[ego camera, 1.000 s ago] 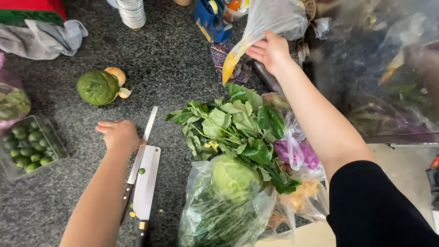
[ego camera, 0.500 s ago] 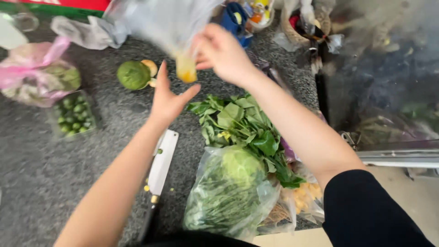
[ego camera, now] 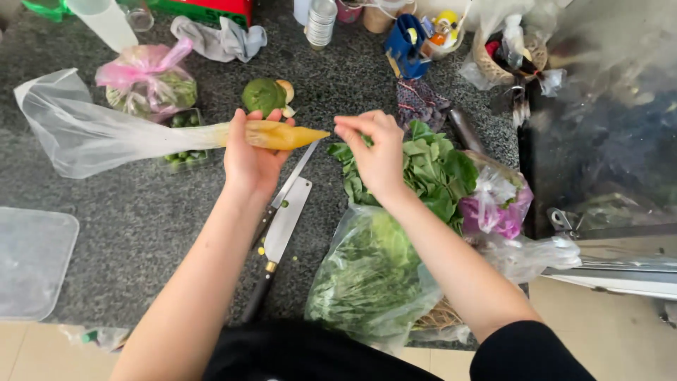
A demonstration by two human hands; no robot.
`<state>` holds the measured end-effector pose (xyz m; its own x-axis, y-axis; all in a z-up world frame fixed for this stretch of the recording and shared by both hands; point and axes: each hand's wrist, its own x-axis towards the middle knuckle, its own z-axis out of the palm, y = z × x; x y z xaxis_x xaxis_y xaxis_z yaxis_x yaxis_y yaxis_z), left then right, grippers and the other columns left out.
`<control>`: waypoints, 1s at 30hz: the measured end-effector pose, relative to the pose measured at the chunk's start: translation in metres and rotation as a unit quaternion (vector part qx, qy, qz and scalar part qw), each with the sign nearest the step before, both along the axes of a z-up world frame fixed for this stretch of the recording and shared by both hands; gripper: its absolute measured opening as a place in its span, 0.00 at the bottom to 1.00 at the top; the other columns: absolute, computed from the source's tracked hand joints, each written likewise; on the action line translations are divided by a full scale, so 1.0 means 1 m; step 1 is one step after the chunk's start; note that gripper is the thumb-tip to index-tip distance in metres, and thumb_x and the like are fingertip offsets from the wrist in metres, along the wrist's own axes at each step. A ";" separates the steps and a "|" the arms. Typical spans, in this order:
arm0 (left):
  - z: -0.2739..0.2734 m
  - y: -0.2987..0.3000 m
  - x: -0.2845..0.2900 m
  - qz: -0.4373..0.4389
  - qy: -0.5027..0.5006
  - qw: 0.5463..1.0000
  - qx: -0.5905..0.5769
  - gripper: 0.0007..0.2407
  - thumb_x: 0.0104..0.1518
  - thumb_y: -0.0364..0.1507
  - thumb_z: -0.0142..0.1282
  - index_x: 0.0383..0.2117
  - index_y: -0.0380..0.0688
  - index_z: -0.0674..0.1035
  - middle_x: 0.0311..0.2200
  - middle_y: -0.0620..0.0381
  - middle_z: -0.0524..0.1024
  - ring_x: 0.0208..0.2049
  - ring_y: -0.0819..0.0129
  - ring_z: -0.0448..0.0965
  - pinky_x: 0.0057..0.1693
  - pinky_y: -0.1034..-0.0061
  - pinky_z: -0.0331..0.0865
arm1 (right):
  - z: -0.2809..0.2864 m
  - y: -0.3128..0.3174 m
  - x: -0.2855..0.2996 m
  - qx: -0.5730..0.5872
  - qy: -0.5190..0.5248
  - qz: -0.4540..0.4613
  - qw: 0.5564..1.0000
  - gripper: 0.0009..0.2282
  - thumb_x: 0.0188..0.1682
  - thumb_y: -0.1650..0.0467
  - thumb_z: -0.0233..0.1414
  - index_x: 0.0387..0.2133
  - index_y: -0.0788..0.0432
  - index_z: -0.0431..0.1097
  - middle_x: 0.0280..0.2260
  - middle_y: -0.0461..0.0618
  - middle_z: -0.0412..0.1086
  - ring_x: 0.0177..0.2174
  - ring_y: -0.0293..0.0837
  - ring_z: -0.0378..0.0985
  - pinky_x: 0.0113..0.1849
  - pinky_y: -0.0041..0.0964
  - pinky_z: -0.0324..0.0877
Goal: Organizing and bagging various vegetables, checking bread in an oven, and cleaning the bakery counter.
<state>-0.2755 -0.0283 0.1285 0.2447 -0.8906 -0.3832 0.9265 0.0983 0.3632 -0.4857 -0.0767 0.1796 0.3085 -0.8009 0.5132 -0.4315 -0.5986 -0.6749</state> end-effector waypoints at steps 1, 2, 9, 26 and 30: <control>0.006 0.004 -0.001 0.001 0.000 1.000 0.001 0.14 0.65 0.43 0.43 0.42 0.46 0.70 0.49 0.47 0.76 0.53 0.47 0.78 0.61 0.48 0.70 | 0.003 0.008 0.000 0.001 0.000 0.001 1.000 0.06 0.49 0.68 0.62 0.39 0.54 0.81 0.31 0.44 0.73 0.34 0.40 0.72 0.39 0.35 0.66; 0.012 0.007 -0.001 -0.007 0.018 1.000 -0.005 0.14 0.65 0.43 0.42 0.42 0.46 0.70 0.49 0.47 0.76 0.53 0.45 0.77 0.61 0.47 0.69 | 0.005 0.015 0.000 -0.037 0.015 -0.002 0.999 0.08 0.48 0.68 0.63 0.39 0.52 0.82 0.31 0.43 0.72 0.35 0.41 0.71 0.41 0.36 0.64; 0.041 0.024 -0.002 -0.058 0.085 0.994 -0.027 0.13 0.67 0.41 0.41 0.41 0.45 0.70 0.47 0.47 0.75 0.53 0.43 0.77 0.63 0.45 0.69 | 0.011 0.031 -0.003 -0.105 0.038 -0.010 0.994 0.09 0.47 0.66 0.65 0.41 0.47 0.83 0.31 0.38 0.69 0.38 0.39 0.69 0.48 0.39 0.56; 0.051 0.036 -0.029 -0.010 -0.257 0.964 -0.071 0.13 0.67 0.39 0.45 0.34 0.43 0.74 0.36 0.50 0.81 0.42 0.60 0.83 0.50 0.61 0.77 | -0.062 0.056 0.017 0.416 -0.239 -0.001 0.877 0.13 0.51 0.68 0.55 0.44 0.65 0.78 0.38 0.46 0.77 0.37 0.34 0.71 0.43 0.30 0.65; 0.048 0.039 -0.037 -0.023 -0.331 0.943 -0.027 0.14 0.67 0.40 0.44 0.34 0.43 0.76 0.36 0.52 0.81 0.39 0.66 0.81 0.45 0.69 0.76 | -0.067 0.072 0.020 0.399 -0.249 -0.002 0.883 0.15 0.54 0.67 0.51 0.49 0.65 0.75 0.42 0.45 0.78 0.41 0.34 0.74 0.46 0.30 0.67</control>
